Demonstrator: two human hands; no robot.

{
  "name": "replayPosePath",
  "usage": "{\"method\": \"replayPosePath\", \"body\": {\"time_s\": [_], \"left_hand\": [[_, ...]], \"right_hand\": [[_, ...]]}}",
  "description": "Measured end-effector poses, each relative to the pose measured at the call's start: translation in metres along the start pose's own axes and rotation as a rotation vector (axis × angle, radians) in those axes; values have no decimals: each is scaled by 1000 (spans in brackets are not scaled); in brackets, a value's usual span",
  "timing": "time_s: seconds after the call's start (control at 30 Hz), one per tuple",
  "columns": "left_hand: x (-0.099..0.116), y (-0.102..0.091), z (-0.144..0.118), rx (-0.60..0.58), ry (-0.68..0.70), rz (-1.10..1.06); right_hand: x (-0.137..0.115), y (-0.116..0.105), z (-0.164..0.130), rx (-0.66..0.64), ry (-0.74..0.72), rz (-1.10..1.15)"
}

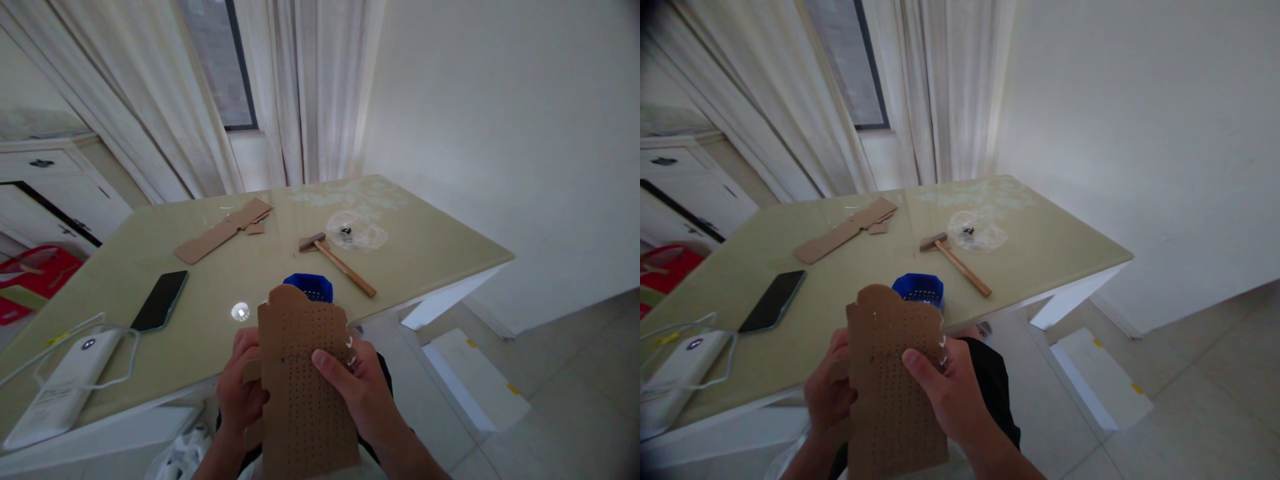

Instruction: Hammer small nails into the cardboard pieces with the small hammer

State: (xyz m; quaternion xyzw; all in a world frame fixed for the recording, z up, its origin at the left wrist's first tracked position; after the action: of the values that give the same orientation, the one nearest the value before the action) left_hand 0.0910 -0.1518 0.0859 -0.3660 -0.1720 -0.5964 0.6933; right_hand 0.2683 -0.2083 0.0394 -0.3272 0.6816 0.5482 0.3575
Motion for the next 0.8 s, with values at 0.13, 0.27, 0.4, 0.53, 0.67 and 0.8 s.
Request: {"method": "replayPosePath", "body": {"time_s": [0.13,0.27,0.4,0.53,0.67,0.8], "left_hand": [[-6,2,-3,-3,8,6],[-12,-6,0,47,-41,-69],[-2,-38,-1,170,-22,-10],[39,-26,3,-44,206,222],[57,-18,6,-47,275,301],[57,-7,10,-95,299,274]], "right_hand": [[1,-2,-1,14,20,-13],[-2,-11,-2,73,2,-60],[-8,-15,-3,116,-43,-128],[-11,-6,-3,93,-94,-201],[-4,-8,-8,118,-108,-252],[-1,-14,-13,124,-111,-321]]}}
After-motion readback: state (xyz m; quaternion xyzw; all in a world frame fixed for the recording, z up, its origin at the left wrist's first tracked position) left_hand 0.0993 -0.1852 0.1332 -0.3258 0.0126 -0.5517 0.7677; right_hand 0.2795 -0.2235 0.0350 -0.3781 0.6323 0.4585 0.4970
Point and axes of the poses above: each hand's wrist, its own z-axis towards the middle knuckle, its own y-axis out of the palm, x = y × z, the point moved 10 cm from there along z, towards the middle knuckle, and after that the axes turned 2 degrees about -z, right-handed, at the moved point
